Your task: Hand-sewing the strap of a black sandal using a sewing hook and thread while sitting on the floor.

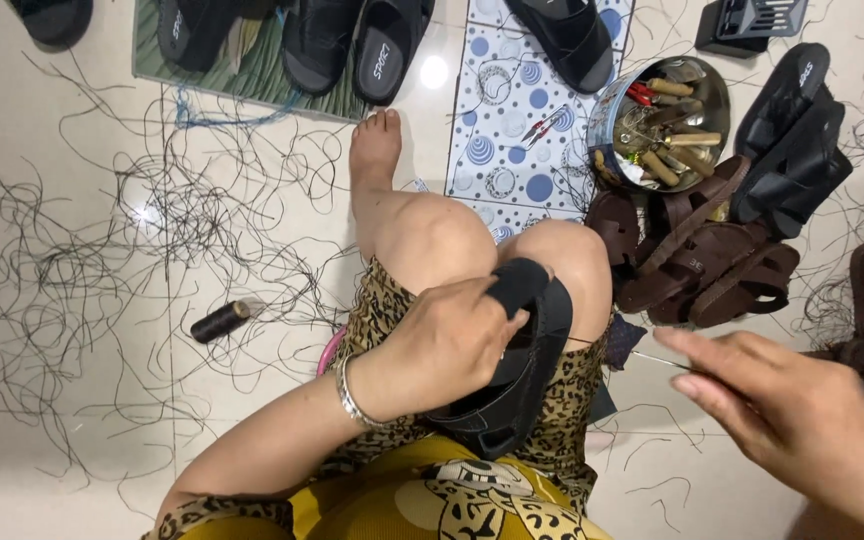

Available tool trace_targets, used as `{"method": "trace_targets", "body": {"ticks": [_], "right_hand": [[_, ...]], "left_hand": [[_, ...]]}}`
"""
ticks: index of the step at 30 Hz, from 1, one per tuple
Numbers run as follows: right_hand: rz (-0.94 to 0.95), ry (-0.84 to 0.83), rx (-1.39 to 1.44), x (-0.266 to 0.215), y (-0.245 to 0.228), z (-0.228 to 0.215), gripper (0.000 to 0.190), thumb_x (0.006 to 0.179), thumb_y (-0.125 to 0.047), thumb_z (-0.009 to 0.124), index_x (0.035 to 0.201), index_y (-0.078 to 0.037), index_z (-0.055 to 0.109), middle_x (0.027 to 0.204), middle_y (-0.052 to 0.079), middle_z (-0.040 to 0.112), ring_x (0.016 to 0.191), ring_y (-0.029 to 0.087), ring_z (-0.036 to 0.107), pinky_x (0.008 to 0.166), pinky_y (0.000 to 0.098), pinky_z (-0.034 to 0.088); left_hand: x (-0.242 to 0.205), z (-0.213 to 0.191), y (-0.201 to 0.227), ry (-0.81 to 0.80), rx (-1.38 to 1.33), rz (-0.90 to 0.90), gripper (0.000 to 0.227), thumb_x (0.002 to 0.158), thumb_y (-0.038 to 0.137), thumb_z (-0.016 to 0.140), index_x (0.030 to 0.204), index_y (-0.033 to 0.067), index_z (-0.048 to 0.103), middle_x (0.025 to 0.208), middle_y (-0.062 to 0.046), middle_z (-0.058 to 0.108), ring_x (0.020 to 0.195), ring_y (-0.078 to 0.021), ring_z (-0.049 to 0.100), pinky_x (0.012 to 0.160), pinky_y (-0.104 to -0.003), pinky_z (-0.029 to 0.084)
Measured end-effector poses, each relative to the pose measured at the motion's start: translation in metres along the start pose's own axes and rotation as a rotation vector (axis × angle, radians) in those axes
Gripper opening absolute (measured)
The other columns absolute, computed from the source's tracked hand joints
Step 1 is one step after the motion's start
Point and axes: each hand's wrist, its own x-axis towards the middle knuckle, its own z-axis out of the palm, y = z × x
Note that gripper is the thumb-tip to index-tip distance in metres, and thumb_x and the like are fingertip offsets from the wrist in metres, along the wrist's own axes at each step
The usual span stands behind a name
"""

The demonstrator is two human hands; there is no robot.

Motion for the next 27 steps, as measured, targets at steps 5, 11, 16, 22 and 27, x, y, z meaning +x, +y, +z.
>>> {"method": "trace_targets", "body": {"ticks": [5,11,16,22,27], "right_hand": [[0.022,0.206,1.425,0.023,-0.017,0.092,0.017,0.091,-0.008,0.068,0.101,-0.001,0.079,0.114,0.014,0.077,0.093,0.018,0.070,0.082,0.0299,0.059],[-0.278,-0.008,2.053,0.033,-0.041,0.097,0.017,0.101,-0.004,0.058,0.095,0.006,0.070,0.104,0.022,0.068,0.054,0.012,0.053,0.045,0.0225,0.045],[-0.166,0.239,1.362,0.040,-0.080,0.067,0.030,0.088,0.001,0.066,0.117,-0.005,0.075,0.083,0.007,0.079,0.049,0.007,0.053,0.041,0.0192,0.042],[0.005,0.821,0.513,0.044,-0.039,0.087,0.012,0.083,0.005,0.075,0.092,-0.001,0.069,0.093,0.011,0.072,0.072,0.019,0.061,0.066,0.0298,0.049],[0.618,1.000,0.760,-0.012,0.162,0.125,0.009,0.135,0.001,0.061,0.130,-0.004,0.054,0.105,0.006,0.058,0.073,0.008,0.046,0.056,0.0245,0.038]], "left_hand": [[0.001,0.006,0.009,-0.061,0.118,0.138,0.017,0.085,-0.003,0.069,0.077,-0.0009,0.054,0.072,-0.014,0.057,0.065,-0.0281,0.054,0.069,-0.041,0.051],[0.000,-0.001,0.013,0.213,-0.044,-0.115,0.007,0.083,-0.005,0.068,0.088,-0.0086,0.070,0.095,-0.012,0.078,0.042,-0.0100,0.048,0.038,-0.023,0.039],[-0.017,-0.006,0.023,0.069,-0.703,-0.399,0.036,0.094,0.001,0.069,0.129,-0.0011,0.061,0.071,0.005,0.057,0.062,-0.0049,0.054,0.060,-0.017,0.046],[-0.027,-0.010,0.011,0.049,-0.775,-0.463,0.026,0.096,0.009,0.068,0.121,0.0014,0.066,0.067,0.008,0.054,0.056,-0.0019,0.045,0.052,-0.015,0.039],[-0.052,-0.048,-0.026,-0.277,-0.373,-0.733,0.048,0.094,0.034,0.071,0.060,0.0159,0.044,0.049,0.007,0.041,0.041,-0.0054,0.041,0.038,-0.020,0.037]]}}
